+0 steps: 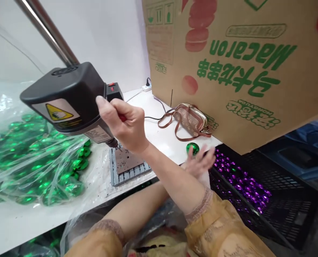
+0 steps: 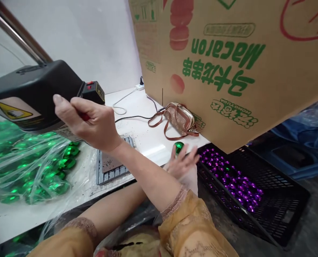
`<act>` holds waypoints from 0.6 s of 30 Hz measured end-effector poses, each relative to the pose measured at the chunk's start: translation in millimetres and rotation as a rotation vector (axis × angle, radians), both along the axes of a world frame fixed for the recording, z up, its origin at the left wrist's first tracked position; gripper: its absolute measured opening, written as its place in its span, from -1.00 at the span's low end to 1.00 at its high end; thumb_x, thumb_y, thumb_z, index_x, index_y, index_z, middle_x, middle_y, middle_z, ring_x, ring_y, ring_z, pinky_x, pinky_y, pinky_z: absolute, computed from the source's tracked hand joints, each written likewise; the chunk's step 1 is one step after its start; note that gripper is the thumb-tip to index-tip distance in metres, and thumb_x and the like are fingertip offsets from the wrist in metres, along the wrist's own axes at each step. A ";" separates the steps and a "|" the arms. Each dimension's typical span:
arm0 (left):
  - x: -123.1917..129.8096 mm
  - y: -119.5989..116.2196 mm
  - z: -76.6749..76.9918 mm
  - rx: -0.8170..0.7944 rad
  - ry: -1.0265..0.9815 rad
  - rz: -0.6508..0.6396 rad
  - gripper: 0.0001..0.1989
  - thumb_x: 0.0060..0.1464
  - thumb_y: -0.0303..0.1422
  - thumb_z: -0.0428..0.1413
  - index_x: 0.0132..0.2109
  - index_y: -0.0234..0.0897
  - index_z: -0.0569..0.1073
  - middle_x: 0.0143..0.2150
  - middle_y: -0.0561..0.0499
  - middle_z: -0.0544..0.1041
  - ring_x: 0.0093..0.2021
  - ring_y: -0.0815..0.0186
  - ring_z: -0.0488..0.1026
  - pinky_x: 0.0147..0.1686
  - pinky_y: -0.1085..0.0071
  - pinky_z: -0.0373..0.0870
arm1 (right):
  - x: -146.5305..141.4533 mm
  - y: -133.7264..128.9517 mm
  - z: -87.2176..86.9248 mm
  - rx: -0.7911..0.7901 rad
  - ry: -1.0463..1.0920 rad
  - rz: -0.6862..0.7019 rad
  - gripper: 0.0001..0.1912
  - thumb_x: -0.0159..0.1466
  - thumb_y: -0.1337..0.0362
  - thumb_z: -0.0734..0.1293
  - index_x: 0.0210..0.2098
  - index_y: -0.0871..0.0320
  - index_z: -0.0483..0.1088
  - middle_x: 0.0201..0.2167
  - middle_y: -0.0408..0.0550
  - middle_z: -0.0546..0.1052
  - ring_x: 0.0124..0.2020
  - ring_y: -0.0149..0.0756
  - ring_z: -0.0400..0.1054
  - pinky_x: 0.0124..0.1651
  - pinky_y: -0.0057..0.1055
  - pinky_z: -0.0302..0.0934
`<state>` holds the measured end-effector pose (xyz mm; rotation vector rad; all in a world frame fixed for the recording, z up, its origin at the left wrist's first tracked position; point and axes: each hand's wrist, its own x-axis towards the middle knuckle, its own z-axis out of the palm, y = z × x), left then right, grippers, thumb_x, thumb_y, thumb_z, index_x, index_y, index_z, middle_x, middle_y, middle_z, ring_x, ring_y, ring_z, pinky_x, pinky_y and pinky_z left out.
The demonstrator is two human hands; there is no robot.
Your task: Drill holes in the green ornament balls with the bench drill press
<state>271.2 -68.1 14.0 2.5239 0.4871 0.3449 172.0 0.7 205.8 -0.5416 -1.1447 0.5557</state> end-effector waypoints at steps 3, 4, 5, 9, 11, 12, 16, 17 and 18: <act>15.9 36.2 12.2 0.309 0.056 0.009 -0.55 0.27 -0.50 -0.03 0.27 -0.18 0.33 0.40 -0.26 0.21 0.41 -0.18 0.11 0.21 -0.29 0.22 | 1.1 -2.0 1.9 -0.030 -0.031 -0.018 -0.49 0.32 0.16 0.23 -0.60 0.09 -0.15 -0.59 -0.23 -0.08 -0.52 -0.53 -0.15 -0.46 -0.42 -0.04; 19.7 42.4 14.4 0.390 0.101 0.035 -0.54 0.22 -0.51 0.04 0.25 -0.24 0.35 0.41 -0.31 0.18 0.38 -0.23 0.15 0.19 -0.28 0.24 | 1.6 -2.3 2.2 -0.039 -0.051 -0.037 -0.49 0.33 0.17 0.22 -0.60 0.10 -0.16 -0.59 -0.23 -0.08 -0.51 -0.52 -0.15 -0.46 -0.43 -0.03; 22.1 45.1 15.2 0.439 0.147 0.063 -0.52 0.16 -0.54 0.09 0.23 -0.29 0.35 0.41 -0.36 0.15 0.34 -0.25 0.19 0.16 -0.24 0.28 | 2.1 -2.4 2.3 -0.044 -0.069 -0.058 -0.49 0.33 0.17 0.22 -0.60 0.10 -0.17 -0.59 -0.22 -0.08 -0.51 -0.52 -0.14 -0.46 -0.43 -0.02; 5.4 28.7 2.6 0.431 0.200 -0.009 -0.53 0.19 -0.57 0.04 0.23 -0.31 0.32 0.37 -0.41 0.19 0.30 -0.14 0.27 0.08 -0.05 0.40 | 3.7 -0.5 0.1 -0.004 -0.101 -0.074 -0.50 0.34 0.16 0.21 -0.59 0.11 -0.15 -0.59 -0.23 -0.06 -0.51 -0.53 -0.14 -0.45 -0.45 -0.01; -25.1 13.5 -10.3 0.313 0.141 -0.147 -0.60 0.27 -0.49 -0.02 0.22 -0.20 0.36 0.37 -0.31 0.25 0.33 -0.08 0.25 0.13 -0.04 0.37 | 3.6 0.5 -1.7 0.051 -0.062 -0.031 -0.50 0.33 0.13 0.23 -0.60 0.11 -0.12 -0.59 -0.24 -0.04 -0.51 -0.55 -0.14 -0.46 -0.44 -0.02; -46.2 5.6 -16.8 0.230 0.110 -0.206 -0.62 0.28 -0.45 -0.01 0.20 -0.14 0.39 0.36 -0.23 0.29 0.34 -0.06 0.25 0.18 -0.03 0.34 | 3.4 0.8 -2.5 0.059 -0.037 -0.013 -0.50 0.32 0.12 0.24 -0.61 0.11 -0.10 -0.60 -0.25 -0.04 -0.52 -0.56 -0.14 -0.46 -0.44 -0.03; -151.0 -26.0 -37.0 0.001 0.121 -0.235 -0.66 0.15 -0.45 0.14 0.03 0.01 0.54 0.19 -0.02 0.51 0.26 0.08 0.37 0.30 0.15 0.28 | 2.3 -0.1 -4.2 0.037 0.029 0.025 -0.49 0.30 0.09 0.26 -0.62 0.12 -0.07 -0.60 -0.27 -0.05 -0.53 -0.59 -0.16 -0.45 -0.44 -0.08; -176.1 -33.9 -41.0 0.015 0.150 -0.155 -0.67 0.17 -0.42 0.13 0.06 0.01 0.53 0.21 -0.06 0.49 0.26 0.05 0.37 0.29 0.09 0.28 | 2.1 -0.4 -4.2 0.044 0.038 0.031 -0.49 0.30 0.09 0.26 -0.61 0.12 -0.07 -0.60 -0.27 -0.06 -0.53 -0.59 -0.16 -0.45 -0.44 -0.09; -198.6 -41.5 -45.1 0.037 0.200 -0.078 -0.65 0.19 -0.38 0.13 0.10 -0.01 0.51 0.27 -0.10 0.44 0.28 0.02 0.34 0.27 0.04 0.30 | 2.0 -0.7 -4.2 0.050 0.044 0.031 -0.49 0.30 0.09 0.26 -0.61 0.12 -0.08 -0.60 -0.26 -0.07 -0.53 -0.59 -0.17 -0.45 -0.45 -0.10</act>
